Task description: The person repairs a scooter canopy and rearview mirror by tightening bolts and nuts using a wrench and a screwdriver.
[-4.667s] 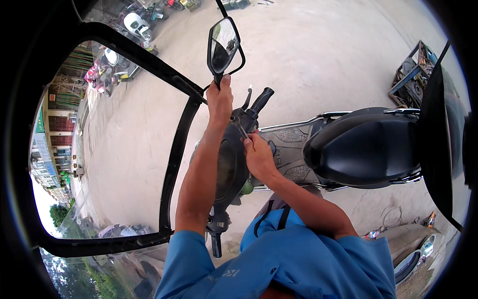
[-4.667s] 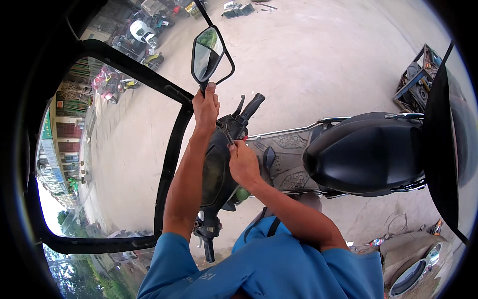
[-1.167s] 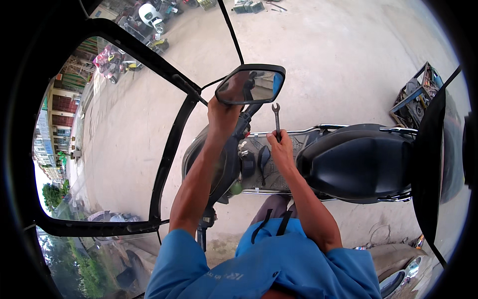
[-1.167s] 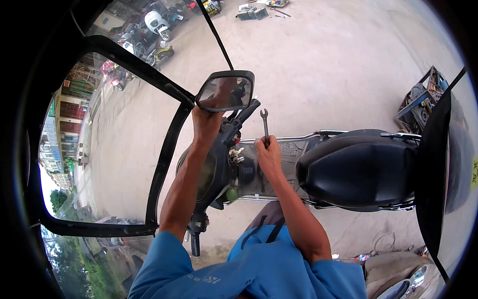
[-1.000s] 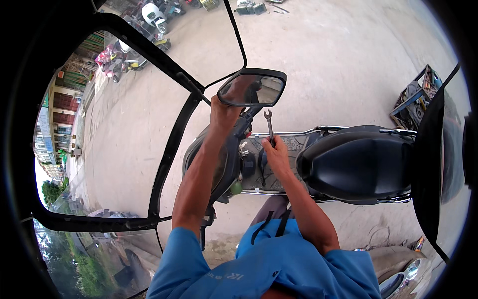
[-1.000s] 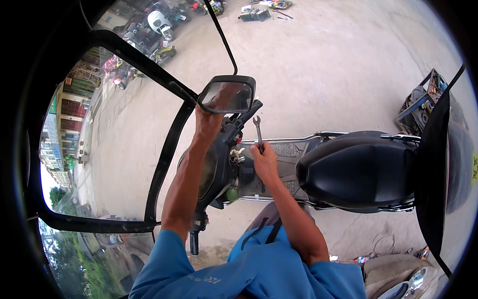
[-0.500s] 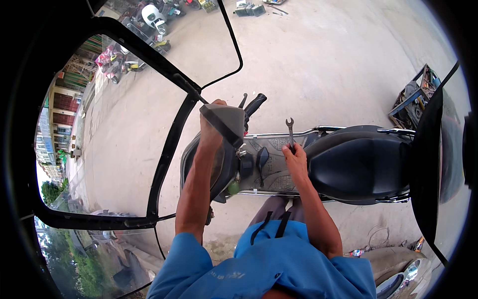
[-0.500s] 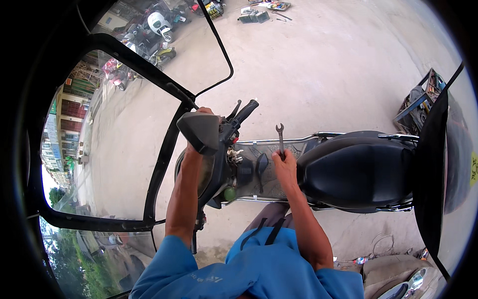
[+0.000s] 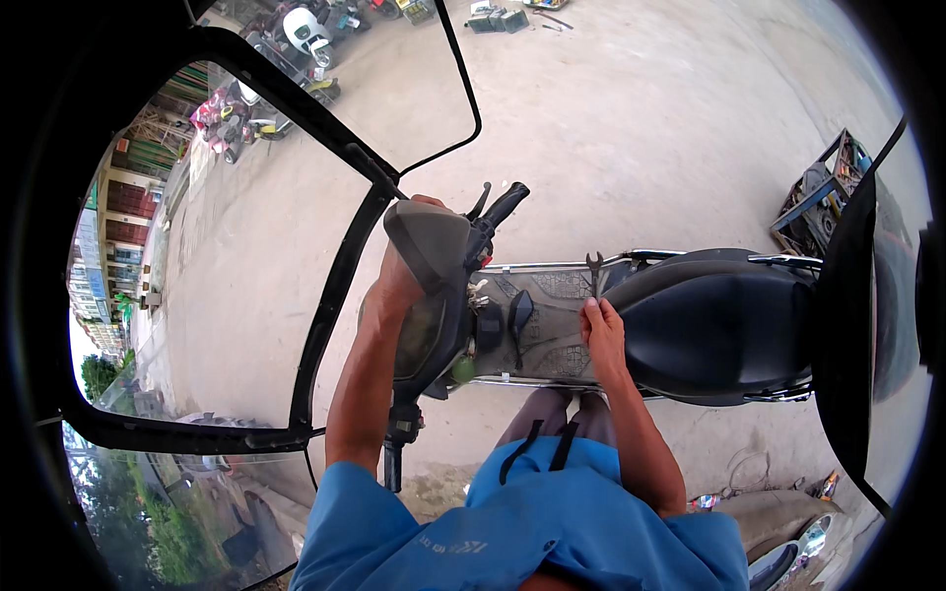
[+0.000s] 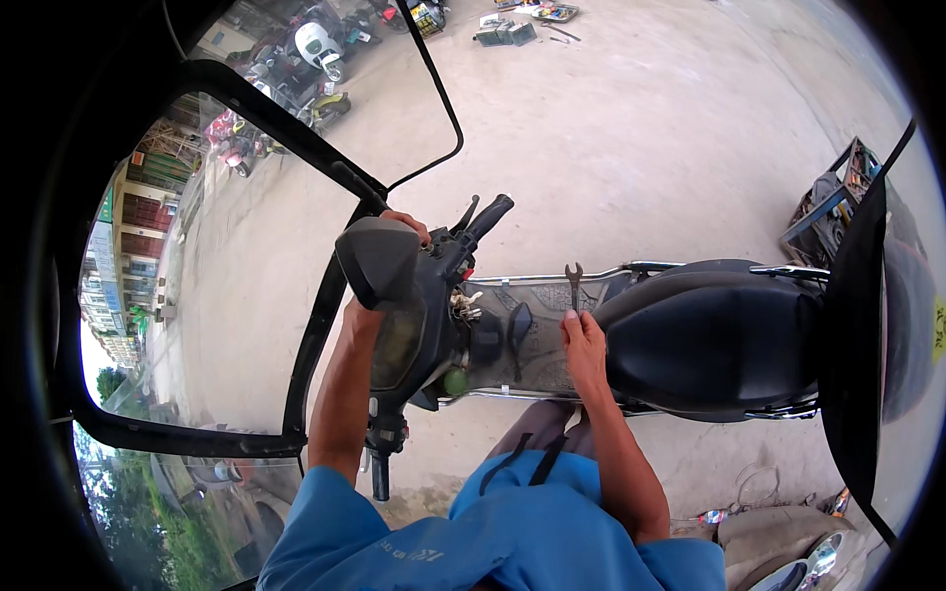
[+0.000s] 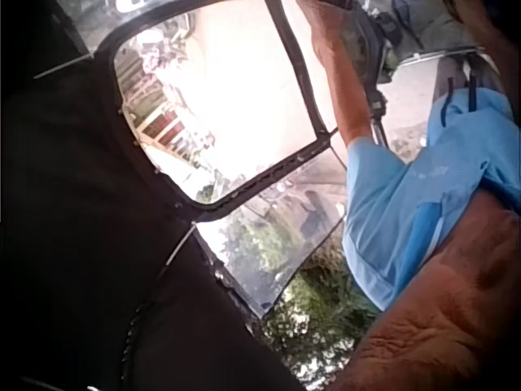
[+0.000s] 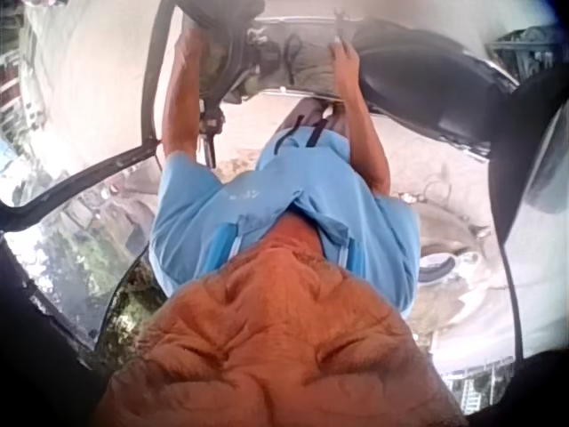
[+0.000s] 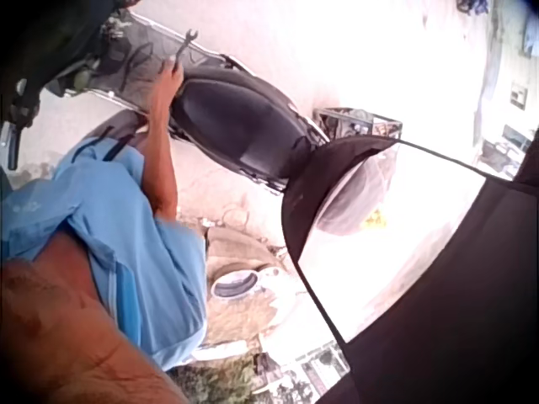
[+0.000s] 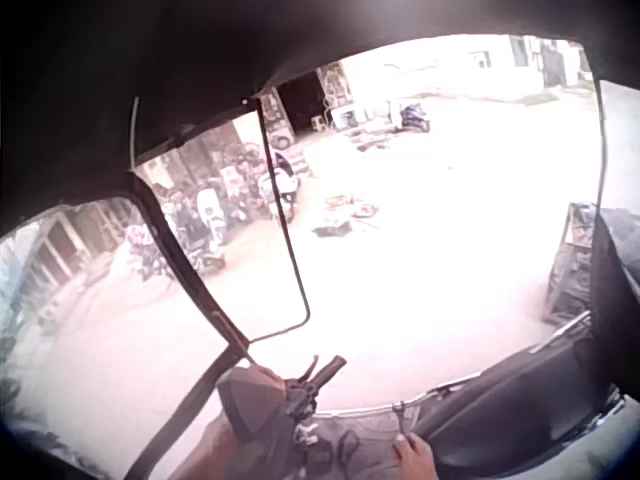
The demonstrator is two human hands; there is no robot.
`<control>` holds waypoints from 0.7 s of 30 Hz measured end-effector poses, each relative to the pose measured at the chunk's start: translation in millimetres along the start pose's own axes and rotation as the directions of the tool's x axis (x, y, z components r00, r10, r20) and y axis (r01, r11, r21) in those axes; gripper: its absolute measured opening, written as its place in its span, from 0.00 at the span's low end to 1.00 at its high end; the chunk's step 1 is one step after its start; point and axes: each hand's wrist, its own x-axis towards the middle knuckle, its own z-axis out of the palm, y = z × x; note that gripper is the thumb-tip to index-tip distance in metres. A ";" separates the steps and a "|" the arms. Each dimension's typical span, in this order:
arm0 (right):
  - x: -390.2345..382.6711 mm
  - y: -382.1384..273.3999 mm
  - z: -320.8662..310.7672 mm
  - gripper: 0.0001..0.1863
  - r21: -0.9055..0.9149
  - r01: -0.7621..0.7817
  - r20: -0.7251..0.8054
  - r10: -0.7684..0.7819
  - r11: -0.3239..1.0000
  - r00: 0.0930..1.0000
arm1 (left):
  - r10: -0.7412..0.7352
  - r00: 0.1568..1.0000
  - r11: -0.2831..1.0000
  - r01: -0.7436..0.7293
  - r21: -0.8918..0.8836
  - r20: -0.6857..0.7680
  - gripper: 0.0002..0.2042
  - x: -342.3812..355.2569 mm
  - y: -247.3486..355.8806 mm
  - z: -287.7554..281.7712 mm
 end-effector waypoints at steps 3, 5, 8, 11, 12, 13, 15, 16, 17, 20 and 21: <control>12.7 23.8 -4.1 0.17 -0.121 0.071 0.061 -0.064 0.990 0.996 | 0.121 0.991 0.885 -0.083 0.457 -0.054 0.08 1.0 -2.4 14.3; 9.7 28.7 -9.4 0.15 -0.353 0.111 0.002 -0.118 0.929 0.993 | -0.124 0.958 0.835 0.242 0.495 -0.259 0.07 -7.7 -25.3 18.0; -2.4 31.3 -52.1 0.14 -0.548 0.187 -0.188 -0.338 0.815 0.922 | 0.036 0.946 0.755 0.185 0.629 -0.322 0.06 -1.6 -14.3 29.8; -17.1 38.8 -139.6 0.15 -0.776 0.005 -0.373 -0.466 0.631 0.802 | -0.045 0.957 0.696 0.235 0.679 -0.285 0.08 8.8 -14.1 45.0; -19.6 41.9 -160.8 0.14 -0.800 -0.044 -0.418 -0.503 0.599 0.756 | -0.028 0.958 0.709 0.219 0.670 -0.284 0.08 7.5 -16.7 47.1; -18.4 47.9 -180.2 0.14 -0.826 -0.104 -0.445 -0.527 0.555 0.724 | -0.013 0.958 0.715 0.210 0.667 -0.287 0.08 4.4 -21.5 45.2; -11.9 61.2 -218.5 0.14 -0.879 -0.150 -0.411 -0.561 0.452 0.718 | 0.004 0.942 0.713 0.233 0.661 -0.337 0.07 0.7 -29.7 42.7; -6.3 64.6 -229.7 0.14 -0.911 -0.128 -0.355 -0.585 0.393 0.730 | -0.041 0.926 0.689 0.299 0.660 -0.376 0.07 -2.1 -33.8 41.6; -3.3 65.1 -238.0 0.14 -0.930 -0.091 -0.305 -0.611 0.355 0.730 | -0.011 0.944 0.710 0.241 0.661 -0.331 0.07 -4.6 -33.0 40.7; 7.1 63.8 -244.8 0.16 -0.973 -0.138 -0.227 -0.671 0.184 0.706 | 0.136 0.946 0.868 0.029 0.495 -0.294 0.07 -5.5 -46.5 32.5; -2.0 46.8 -220.7 0.17 -0.955 -0.280 -0.274 -0.647 0.096 0.712 | 0.112 0.951 0.873 0.044 0.486 -0.287 0.07 1.5 -31.7 34.1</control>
